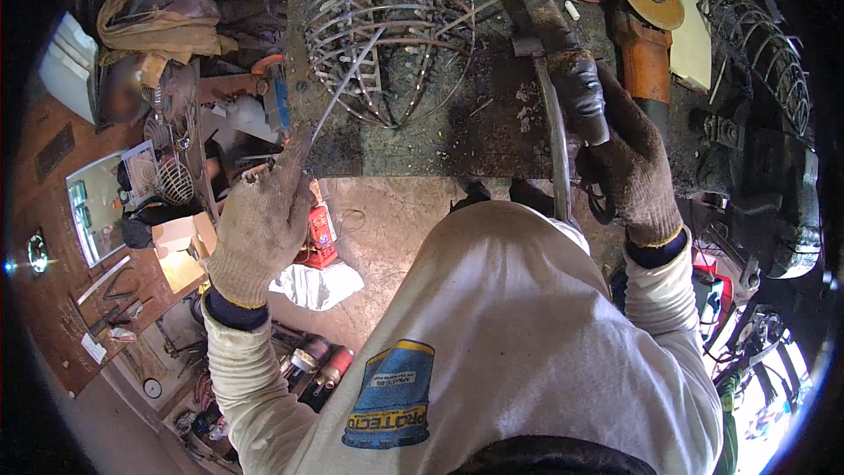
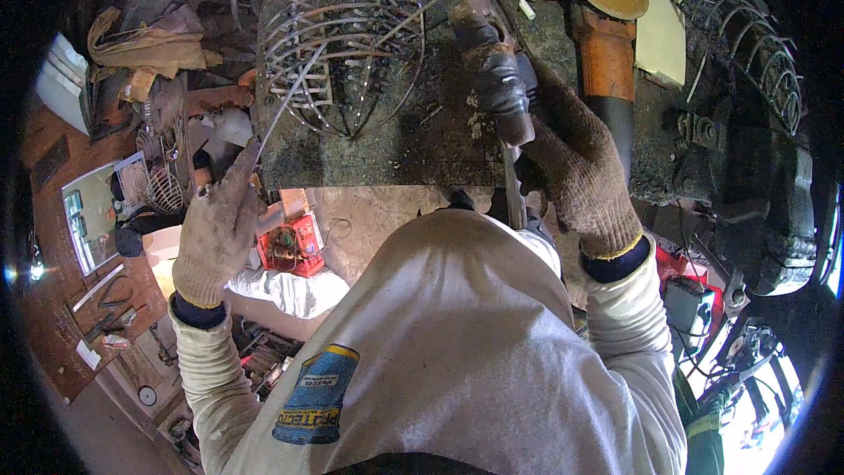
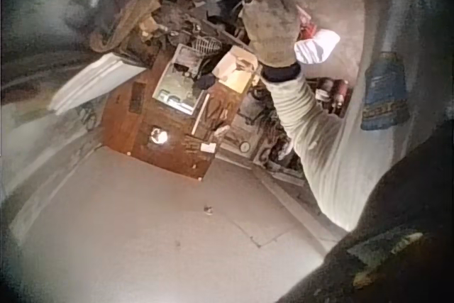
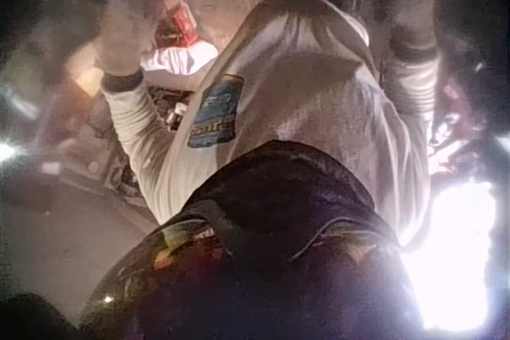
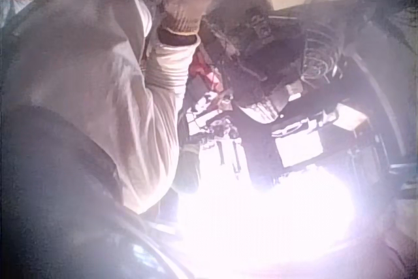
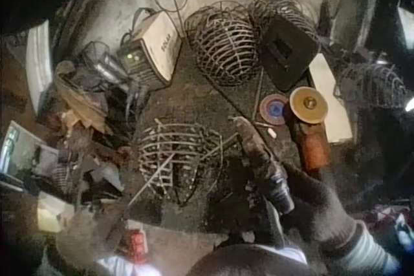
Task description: The person constructs a metal cage-like structure by positioning curved metal rods onto a frame and welding them together using a welding torch.
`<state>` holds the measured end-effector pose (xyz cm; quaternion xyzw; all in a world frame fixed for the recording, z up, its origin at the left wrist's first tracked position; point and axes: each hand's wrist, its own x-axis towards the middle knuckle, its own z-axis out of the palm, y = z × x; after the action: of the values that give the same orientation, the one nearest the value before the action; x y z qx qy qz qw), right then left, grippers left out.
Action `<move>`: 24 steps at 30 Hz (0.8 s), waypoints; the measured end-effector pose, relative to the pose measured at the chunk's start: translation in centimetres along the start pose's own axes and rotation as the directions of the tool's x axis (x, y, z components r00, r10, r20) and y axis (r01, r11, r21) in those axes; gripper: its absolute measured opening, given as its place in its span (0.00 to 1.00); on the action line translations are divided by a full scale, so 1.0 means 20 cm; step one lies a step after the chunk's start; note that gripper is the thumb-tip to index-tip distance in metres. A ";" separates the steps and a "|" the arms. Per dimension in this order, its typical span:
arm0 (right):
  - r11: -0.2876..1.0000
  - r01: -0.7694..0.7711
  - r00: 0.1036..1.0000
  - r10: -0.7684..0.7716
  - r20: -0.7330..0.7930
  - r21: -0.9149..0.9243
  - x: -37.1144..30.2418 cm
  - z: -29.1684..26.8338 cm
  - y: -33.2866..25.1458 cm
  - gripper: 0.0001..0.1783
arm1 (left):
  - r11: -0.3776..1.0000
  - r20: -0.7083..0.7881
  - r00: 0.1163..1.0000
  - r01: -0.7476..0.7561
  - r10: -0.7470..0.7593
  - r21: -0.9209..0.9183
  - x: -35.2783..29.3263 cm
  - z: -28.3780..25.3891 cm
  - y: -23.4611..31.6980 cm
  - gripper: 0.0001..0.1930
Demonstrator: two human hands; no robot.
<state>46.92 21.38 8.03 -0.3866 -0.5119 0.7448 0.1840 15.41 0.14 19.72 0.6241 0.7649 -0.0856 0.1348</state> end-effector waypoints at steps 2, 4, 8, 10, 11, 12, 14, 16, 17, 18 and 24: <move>0.999 -0.005 1.000 0.005 0.001 0.042 0.00 0.01 0.00 0.34 | 1.000 0.005 1.000 0.018 -0.018 -0.013 -0.01 0.01 -0.01 0.28; 0.998 0.022 1.000 -0.021 -0.024 0.052 0.01 0.03 0.03 0.35 | 0.999 0.010 0.999 0.036 -0.035 -0.025 -0.01 0.01 -0.01 0.29; 1.000 0.022 0.999 -0.021 -0.049 0.017 0.01 0.06 0.01 0.36 | 0.998 0.093 0.996 0.007 -0.013 0.056 -0.01 0.00 -0.03 0.23; 0.999 0.025 0.999 -0.024 -0.048 0.035 0.01 0.05 0.03 0.36 | 0.991 0.127 0.992 -0.044 0.027 0.127 -0.02 0.02 -0.06 0.20; 0.998 0.029 0.999 -0.026 -0.047 0.053 0.02 0.04 0.03 0.36 | 0.972 0.020 0.991 -0.134 0.132 0.194 -0.03 0.04 -0.08 0.25; 0.998 0.029 0.999 -0.026 -0.046 0.051 0.02 0.04 0.03 0.36 | 0.958 -0.031 0.982 -0.175 0.187 0.228 -0.03 0.06 -0.10 0.27; 0.997 -0.047 0.999 0.047 0.002 -0.063 0.02 0.02 0.01 0.34 | 0.879 -0.081 0.940 -0.276 0.332 0.388 -0.04 0.07 -0.13 0.27; 0.999 0.006 1.000 -0.006 -0.008 -0.052 0.02 0.04 0.02 0.34 | 0.795 -0.068 0.904 -0.334 0.423 0.506 -0.05 0.07 -0.14 0.24; 0.998 0.032 0.999 -0.033 -0.014 -0.046 0.02 0.04 0.02 0.35 | 0.778 -0.044 0.904 -0.341 0.426 0.528 -0.06 0.07 -0.14 0.20; 0.997 0.059 0.998 -0.059 -0.019 -0.042 0.02 0.05 0.03 0.35 | 0.769 -0.032 0.904 -0.344 0.427 0.538 -0.06 0.07 -0.14 0.18; 0.998 0.065 0.997 -0.064 -0.038 0.015 0.01 0.05 0.03 0.34 | 0.892 0.000 0.972 -0.217 0.236 0.396 -0.02 0.02 -0.05 0.13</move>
<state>46.05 20.69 7.54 -0.3822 -0.5146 0.7351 0.2207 14.50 -0.69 19.36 0.7251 0.6572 -0.2060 -0.0028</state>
